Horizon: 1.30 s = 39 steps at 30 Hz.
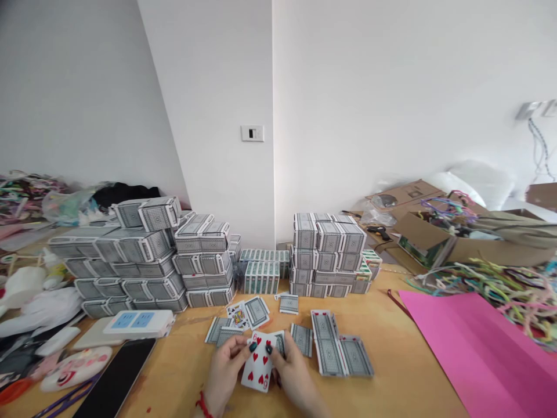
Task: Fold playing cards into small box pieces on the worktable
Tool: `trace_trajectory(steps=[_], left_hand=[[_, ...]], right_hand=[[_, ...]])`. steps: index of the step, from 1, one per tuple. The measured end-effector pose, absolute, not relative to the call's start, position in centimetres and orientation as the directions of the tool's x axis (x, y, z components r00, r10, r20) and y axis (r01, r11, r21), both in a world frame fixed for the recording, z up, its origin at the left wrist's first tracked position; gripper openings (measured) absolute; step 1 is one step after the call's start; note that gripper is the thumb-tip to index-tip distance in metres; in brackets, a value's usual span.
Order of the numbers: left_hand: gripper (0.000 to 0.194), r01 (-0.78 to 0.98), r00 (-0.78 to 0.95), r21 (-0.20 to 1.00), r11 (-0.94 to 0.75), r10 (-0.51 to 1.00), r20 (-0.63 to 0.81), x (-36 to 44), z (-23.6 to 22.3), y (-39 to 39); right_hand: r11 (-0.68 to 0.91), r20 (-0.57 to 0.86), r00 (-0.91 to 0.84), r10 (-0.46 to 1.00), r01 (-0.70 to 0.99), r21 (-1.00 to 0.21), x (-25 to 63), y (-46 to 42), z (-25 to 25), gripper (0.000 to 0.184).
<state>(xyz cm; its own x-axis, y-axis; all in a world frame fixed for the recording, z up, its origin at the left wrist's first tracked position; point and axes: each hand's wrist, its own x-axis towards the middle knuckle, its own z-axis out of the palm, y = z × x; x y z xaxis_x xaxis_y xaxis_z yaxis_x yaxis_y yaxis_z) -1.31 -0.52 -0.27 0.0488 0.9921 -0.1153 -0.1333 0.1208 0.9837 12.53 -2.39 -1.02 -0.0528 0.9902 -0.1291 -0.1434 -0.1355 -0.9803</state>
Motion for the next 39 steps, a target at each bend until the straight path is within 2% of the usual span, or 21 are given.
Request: trace_trajectory(steps=[5, 10, 14, 17, 20, 23, 27, 29, 34, 39], left_hand=[[0.024, -0.107, 0.046, 0.991, 0.076, 0.996, -0.072, -1.0, -0.3, -0.8], [0.028, -0.073, 0.188, 0.982, 0.176, 0.969, -0.16, -1.1, 0.0, -0.9], [0.032, -0.146, 0.138, 0.971, 0.188, 0.976, -0.168, -1.4, -0.1, -0.5], [0.035, -0.19, 0.126, 0.958, 0.213, 0.973, -0.192, -1.5, -0.1, -0.4], [0.038, -0.172, 0.199, 0.956, 0.239, 0.959, -0.204, -1.4, 0.1, -0.7], [0.038, -0.137, 0.246, 0.968, 0.212, 0.954, -0.174, -1.3, 0.4, -0.9], [0.037, -0.178, 0.127, 0.983, 0.051, 0.992, -0.028, -1.4, 0.3, -0.8], [0.04, -0.172, 0.074, 0.985, 0.012, 0.997, 0.001, -1.6, 0.0, -0.5], [0.034, -0.117, 0.034, 0.991, 0.059, 0.998, -0.055, -1.8, -0.7, -0.3], [0.027, -0.224, -0.016, 0.968, 0.115, 0.992, -0.121, -1.7, -0.9, 0.0]], right_hand=[[-0.13, -0.122, -0.052, 0.991, -0.185, -0.974, 12.5, -2.3, -0.6, 0.041], [-0.08, -0.079, -0.013, 0.997, -0.155, -0.985, 13.0, -1.9, -1.0, 0.039], [-0.033, -0.025, -0.073, 0.997, -0.11, -0.993, 13.3, -1.9, -0.9, 0.037], [-0.048, -0.039, -0.112, 0.993, -0.07, -0.996, 13.4, -2.0, -0.7, 0.039], [-0.073, -0.071, -0.03, 0.997, -0.041, -0.996, 13.5, -1.9, -0.8, 0.042], [-0.045, -0.046, 0.037, 0.998, -0.024, -0.999, 13.7, -1.7, -1.1, 0.042], [0.02, 0.021, 0.014, 1.0, 0.035, -0.999, 13.7, -1.8, -0.9, 0.04], [0.029, 0.027, -0.022, 0.999, 0.082, -0.996, 13.5, -1.9, -0.8, 0.039], [-0.028, -0.026, 0.018, 0.999, 0.105, -0.994, 13.4, -1.8, -1.1, 0.04], [-0.001, -0.001, -0.004, 1.0, 0.027, -1.0, 13.4, -1.8, -0.8, 0.038]])
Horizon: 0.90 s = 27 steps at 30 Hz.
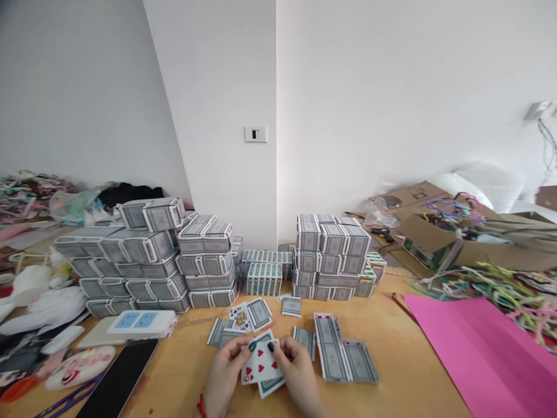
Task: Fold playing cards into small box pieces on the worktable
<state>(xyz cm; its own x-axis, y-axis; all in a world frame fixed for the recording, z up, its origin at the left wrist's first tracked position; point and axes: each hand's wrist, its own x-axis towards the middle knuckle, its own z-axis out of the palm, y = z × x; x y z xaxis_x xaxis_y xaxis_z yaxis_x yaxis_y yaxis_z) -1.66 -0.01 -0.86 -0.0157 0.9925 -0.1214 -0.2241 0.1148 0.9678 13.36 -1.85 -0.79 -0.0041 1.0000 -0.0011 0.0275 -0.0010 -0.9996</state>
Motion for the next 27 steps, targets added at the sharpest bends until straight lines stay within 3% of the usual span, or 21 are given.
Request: trace_trajectory(steps=[4, 7, 12, 15, 18, 24, 27], left_hand=[[0.026, -0.39, -0.098, 0.909, 0.145, 0.975, -0.198, -1.8, -1.1, 0.2], [0.026, -0.455, -0.072, 0.867, 0.205, 0.961, -0.266, -1.9, -1.2, 0.2], [0.025, -0.348, 0.051, 0.921, 0.174, 0.985, -0.167, -1.9, -1.2, 0.2], [0.04, -0.295, 0.086, 0.95, 0.104, 0.993, -0.082, -1.8, -1.4, 0.2], [0.048, -0.266, 0.107, 0.957, 0.118, 0.99, -0.092, -1.8, -1.5, 0.1], [0.03, -0.18, 0.031, 0.978, 0.108, 0.994, -0.104, -1.8, -1.2, 0.1], [0.035, -0.191, 0.04, 0.977, 0.098, 0.995, -0.093, -1.9, -0.8, 0.0]], right_hand=[[-0.023, -0.02, -0.105, 0.994, -0.028, -0.999, 13.2, -2.0, -0.7, 0.039], [-0.046, -0.04, -0.085, 0.996, -0.061, -0.997, 13.2, -1.8, -1.1, 0.04], [-0.039, -0.031, -0.052, 0.998, -0.158, -0.987, 13.2, -1.5, -1.9, 0.039], [-0.031, -0.026, -0.029, 0.999, -0.167, -0.985, 13.1, -1.5, -2.1, 0.038], [-0.043, -0.037, -0.039, 0.999, -0.15, -0.988, 13.1, -1.5, -2.3, 0.038], [-0.072, -0.07, -0.026, 0.997, -0.108, -0.991, 13.1, -1.6, -1.9, 0.039], [-0.082, -0.076, -0.062, 0.995, -0.094, -0.992, 13.1, -1.6, -1.6, 0.042]])
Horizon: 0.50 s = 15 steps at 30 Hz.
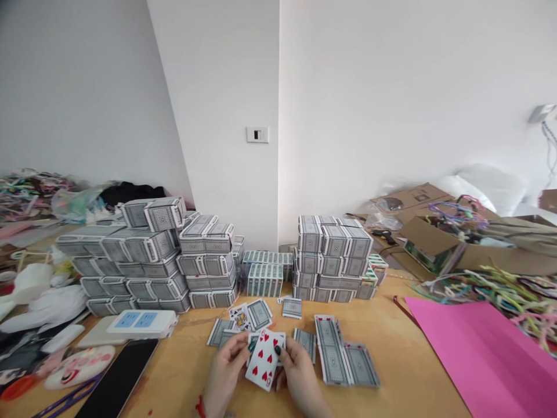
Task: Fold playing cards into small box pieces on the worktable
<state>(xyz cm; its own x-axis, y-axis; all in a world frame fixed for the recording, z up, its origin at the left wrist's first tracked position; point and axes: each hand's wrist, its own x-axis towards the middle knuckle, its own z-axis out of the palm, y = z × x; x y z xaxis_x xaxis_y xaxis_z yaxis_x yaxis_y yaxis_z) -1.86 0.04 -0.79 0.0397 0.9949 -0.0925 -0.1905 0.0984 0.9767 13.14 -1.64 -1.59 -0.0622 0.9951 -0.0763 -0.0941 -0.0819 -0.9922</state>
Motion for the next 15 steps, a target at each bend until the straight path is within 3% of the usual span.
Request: trace_trajectory(steps=[6, 12, 15], left_hand=[[0.04, -0.215, 0.063, 0.973, 0.087, 0.995, -0.076, -2.0, -0.8, 0.1], [0.043, -0.191, 0.088, 0.976, 0.103, 0.992, -0.087, -1.9, -1.8, 0.2], [0.043, -0.187, 0.067, 0.977, 0.101, 0.994, -0.09, -1.9, -1.8, 0.1]], right_hand=[[-0.111, -0.106, -0.089, 0.99, -0.059, -0.992, 13.3, -1.7, -1.2, 0.047], [-0.039, -0.037, -0.028, 0.999, -0.065, -0.997, 13.3, -1.7, -1.2, 0.042], [-0.03, -0.03, 0.001, 1.0, -0.095, -0.995, 13.2, -1.9, -1.3, 0.052]])
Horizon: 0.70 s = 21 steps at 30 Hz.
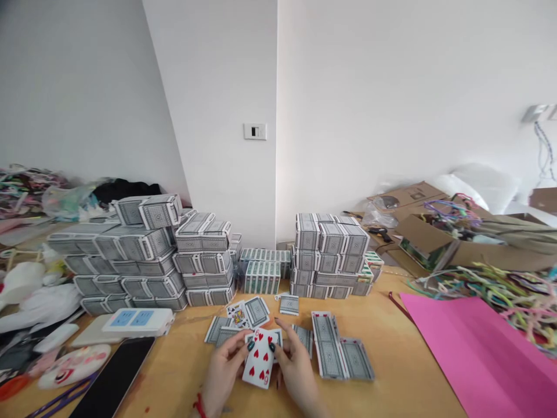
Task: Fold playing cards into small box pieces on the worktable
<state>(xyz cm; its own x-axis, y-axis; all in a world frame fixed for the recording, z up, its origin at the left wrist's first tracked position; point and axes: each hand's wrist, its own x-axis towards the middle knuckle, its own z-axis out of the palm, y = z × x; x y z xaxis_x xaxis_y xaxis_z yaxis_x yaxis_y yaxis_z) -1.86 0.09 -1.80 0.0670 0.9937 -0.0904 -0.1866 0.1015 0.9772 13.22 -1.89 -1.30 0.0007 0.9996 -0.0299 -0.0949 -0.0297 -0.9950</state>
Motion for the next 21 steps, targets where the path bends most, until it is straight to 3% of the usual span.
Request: trace_trajectory(steps=[9, 21], left_hand=[[0.047, -0.162, 0.066, 0.981, 0.107, 0.993, -0.097, -1.6, -0.9, -0.1], [0.041, -0.145, 0.115, 0.975, 0.169, 0.981, -0.153, -1.6, -0.3, 0.0]], right_hand=[[-0.09, -0.09, -0.001, 0.996, -0.142, -0.986, 13.2, -1.9, -1.2, 0.04], [-0.121, -0.119, -0.027, 0.992, -0.083, -0.989, 13.3, -1.8, -1.7, 0.04]])
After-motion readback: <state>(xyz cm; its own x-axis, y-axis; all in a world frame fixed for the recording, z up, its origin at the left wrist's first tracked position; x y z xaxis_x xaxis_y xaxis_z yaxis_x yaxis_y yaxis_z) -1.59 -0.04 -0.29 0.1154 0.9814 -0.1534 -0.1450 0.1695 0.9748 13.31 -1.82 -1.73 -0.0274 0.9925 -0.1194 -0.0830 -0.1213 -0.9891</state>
